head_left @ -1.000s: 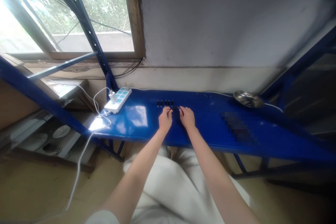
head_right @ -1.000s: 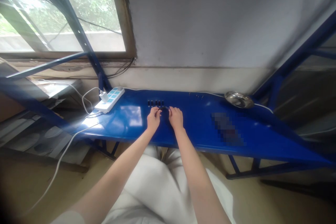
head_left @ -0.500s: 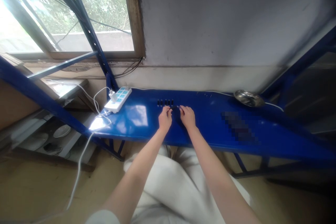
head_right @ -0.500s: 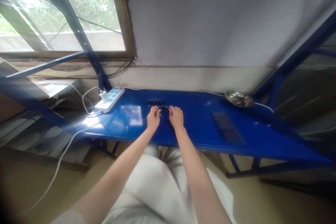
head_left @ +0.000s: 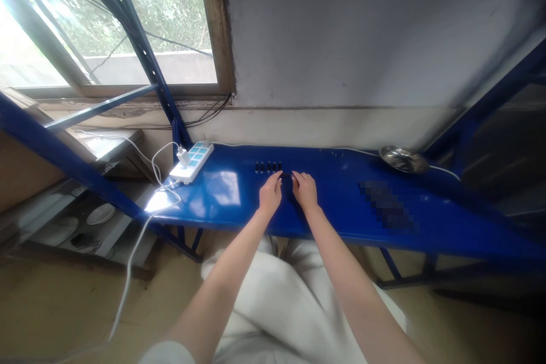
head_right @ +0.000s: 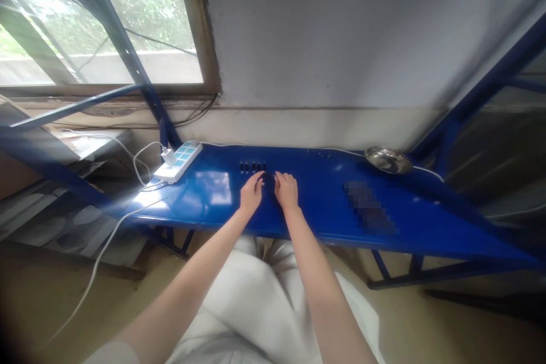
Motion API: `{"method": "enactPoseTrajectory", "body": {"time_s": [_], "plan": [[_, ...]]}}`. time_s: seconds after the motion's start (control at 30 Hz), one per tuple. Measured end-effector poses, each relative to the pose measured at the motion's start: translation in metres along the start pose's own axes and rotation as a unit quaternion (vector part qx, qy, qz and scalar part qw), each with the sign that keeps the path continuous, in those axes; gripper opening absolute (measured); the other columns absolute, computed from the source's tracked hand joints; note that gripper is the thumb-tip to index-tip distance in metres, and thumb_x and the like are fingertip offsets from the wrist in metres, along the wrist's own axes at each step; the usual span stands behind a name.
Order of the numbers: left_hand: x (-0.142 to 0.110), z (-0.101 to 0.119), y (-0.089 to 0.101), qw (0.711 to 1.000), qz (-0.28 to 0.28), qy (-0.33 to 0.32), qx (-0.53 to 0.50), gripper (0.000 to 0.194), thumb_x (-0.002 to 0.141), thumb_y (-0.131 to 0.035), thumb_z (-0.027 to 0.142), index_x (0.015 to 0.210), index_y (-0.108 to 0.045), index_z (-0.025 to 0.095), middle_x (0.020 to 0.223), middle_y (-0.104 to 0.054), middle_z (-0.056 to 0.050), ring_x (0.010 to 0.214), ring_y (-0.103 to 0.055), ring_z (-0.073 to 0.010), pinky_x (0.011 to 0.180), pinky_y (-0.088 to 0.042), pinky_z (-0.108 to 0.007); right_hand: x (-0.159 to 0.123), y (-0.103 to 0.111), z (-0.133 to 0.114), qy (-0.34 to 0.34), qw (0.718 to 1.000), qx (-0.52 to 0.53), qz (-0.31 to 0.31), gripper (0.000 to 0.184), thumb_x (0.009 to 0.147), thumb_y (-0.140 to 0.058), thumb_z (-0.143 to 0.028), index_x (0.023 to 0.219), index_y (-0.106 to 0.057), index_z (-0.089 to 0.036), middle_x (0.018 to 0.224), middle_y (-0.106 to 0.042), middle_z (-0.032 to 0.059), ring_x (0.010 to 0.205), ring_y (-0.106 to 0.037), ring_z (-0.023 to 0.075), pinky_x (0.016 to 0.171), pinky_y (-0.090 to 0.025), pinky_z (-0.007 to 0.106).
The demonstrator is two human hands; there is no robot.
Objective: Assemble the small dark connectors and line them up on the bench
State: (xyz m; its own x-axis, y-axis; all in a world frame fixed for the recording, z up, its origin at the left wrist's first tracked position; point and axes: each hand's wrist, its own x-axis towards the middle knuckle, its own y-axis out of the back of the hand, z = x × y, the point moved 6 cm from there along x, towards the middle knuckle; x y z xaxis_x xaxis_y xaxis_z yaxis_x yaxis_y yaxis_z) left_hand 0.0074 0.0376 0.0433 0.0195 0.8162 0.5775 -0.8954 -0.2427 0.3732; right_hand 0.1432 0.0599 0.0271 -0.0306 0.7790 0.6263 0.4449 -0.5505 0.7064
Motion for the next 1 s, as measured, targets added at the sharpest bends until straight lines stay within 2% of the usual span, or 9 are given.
{"method": "enactPoseTrajectory", "body": {"time_s": [0.13,0.33,0.5,0.83,1.0], "plan": [[-0.0006,0.0016,-0.0045,0.999,-0.036,-0.018,0.017,0.032,0.09,-0.038,0.028,0.114,-0.058,0.022,0.11,-0.064,-0.006,0.095,-0.063,-0.017,0.085,-0.051,-0.033,-0.0008,-0.0003,-0.0011,0.012,1.0,0.02,0.007,0.038,0.089,-0.031,-0.023,0.112,-0.06,-0.014,0.096,-0.065,0.0142,0.089,-0.057,0.0243,0.08,-0.044,0.042],[-0.0003,-0.0039,-0.0049,1.0,-0.022,0.007,0.021,0.027,0.087,-0.045,0.031,0.104,-0.064,0.022,0.103,-0.067,-0.004,0.093,-0.064,-0.0173,0.083,-0.052,-0.033,-0.0003,-0.0003,-0.0037,0.016,0.999,0.039,-0.012,0.035,0.086,-0.04,-0.02,0.116,-0.056,-0.013,0.093,-0.066,0.0116,0.085,-0.058,0.0228,0.081,-0.044,0.041],[-0.0003,-0.0047,-0.0053,0.999,-0.017,0.009,0.028,0.024,0.085,-0.05,0.031,0.1,-0.065,0.021,0.1,-0.068,-0.003,0.089,-0.065,-0.0163,0.08,-0.052,-0.031,0.0,0.0029,-0.005,0.009,0.999,0.053,-0.001,0.035,0.082,-0.044,-0.019,0.115,-0.054,-0.013,0.088,-0.067,0.0102,0.081,-0.058,0.0234,0.079,-0.045,0.042],[-0.0006,-0.0069,-0.0072,0.999,-0.029,0.008,0.036,0.025,0.085,-0.05,0.031,0.102,-0.065,0.021,0.101,-0.068,-0.004,0.088,-0.065,-0.017,0.08,-0.052,-0.031,0.001,0.0041,-0.0087,0.012,0.999,0.037,-0.002,0.03,0.082,-0.044,-0.021,0.109,-0.053,-0.011,0.089,-0.065,0.0129,0.082,-0.058,0.0247,0.074,-0.044,0.038],[-0.0005,-0.0045,-0.0074,0.999,-0.036,0.011,0.04,0.024,0.084,-0.051,0.031,0.101,-0.065,0.022,0.101,-0.068,-0.004,0.086,-0.065,-0.0166,0.081,-0.051,-0.031,0.0024,0.0012,-0.0086,0.002,1.0,0.001,-0.023,0.021,0.083,-0.042,-0.021,0.096,-0.055,-0.011,0.084,-0.065,0.0132,0.079,-0.059,0.0248,0.071,-0.042,0.036]]}}
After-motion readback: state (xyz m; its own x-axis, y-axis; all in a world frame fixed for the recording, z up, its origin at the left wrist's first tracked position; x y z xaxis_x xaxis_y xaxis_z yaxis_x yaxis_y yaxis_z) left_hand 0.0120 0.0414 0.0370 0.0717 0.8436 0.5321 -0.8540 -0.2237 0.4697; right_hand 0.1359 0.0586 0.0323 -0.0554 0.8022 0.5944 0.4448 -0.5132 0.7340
